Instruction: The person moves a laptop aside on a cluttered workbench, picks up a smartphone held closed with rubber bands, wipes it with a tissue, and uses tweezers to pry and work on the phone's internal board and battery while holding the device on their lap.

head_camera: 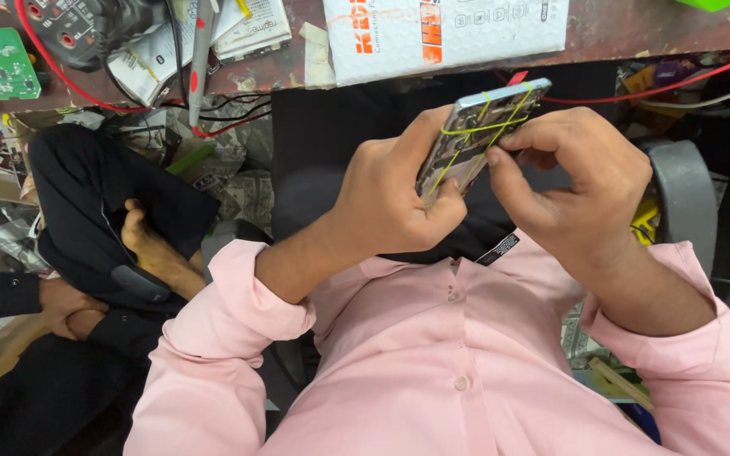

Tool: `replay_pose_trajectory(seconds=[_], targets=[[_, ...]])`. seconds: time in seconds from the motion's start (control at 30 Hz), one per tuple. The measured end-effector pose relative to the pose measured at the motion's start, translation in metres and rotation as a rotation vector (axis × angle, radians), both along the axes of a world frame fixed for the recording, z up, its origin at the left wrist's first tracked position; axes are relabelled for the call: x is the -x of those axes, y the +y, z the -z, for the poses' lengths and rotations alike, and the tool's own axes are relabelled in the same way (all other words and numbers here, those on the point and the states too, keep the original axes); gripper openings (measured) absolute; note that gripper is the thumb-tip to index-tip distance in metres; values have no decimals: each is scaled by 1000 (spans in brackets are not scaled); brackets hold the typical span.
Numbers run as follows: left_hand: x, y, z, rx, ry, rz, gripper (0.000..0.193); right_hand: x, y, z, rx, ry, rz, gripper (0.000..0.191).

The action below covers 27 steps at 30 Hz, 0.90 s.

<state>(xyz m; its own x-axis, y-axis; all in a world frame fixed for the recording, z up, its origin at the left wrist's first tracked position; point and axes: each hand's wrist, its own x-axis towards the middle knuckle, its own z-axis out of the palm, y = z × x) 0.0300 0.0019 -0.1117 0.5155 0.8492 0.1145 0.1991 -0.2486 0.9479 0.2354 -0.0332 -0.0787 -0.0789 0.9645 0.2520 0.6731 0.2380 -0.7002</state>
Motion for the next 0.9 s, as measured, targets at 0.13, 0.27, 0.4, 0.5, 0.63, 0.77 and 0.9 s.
replay_pose_trajectory(seconds=[0.13,0.27,0.4,0.5,0.63,0.77,0.9], targets=[[-2,-2,0,-58,21,-10,55,3,-2,0,60,57,30,17],[-3,-2,2,-97,18,-8,56,3,-3,0,74,65,45,17],[-4,-3,3,-156,46,-10,58,3,-2,-3,50,19,39,17],[-4,-4,2,-163,47,-14,59,3,-1,-4,74,29,43,17],[-5,-4,1,-178,63,-18,60,0,0,1,99,37,29,18],[-4,-2,1,-193,62,-17,60,-2,-1,8,120,84,7,18],[-4,-3,0,-200,76,-22,59,-1,-2,7,-36,-75,-2,20]])
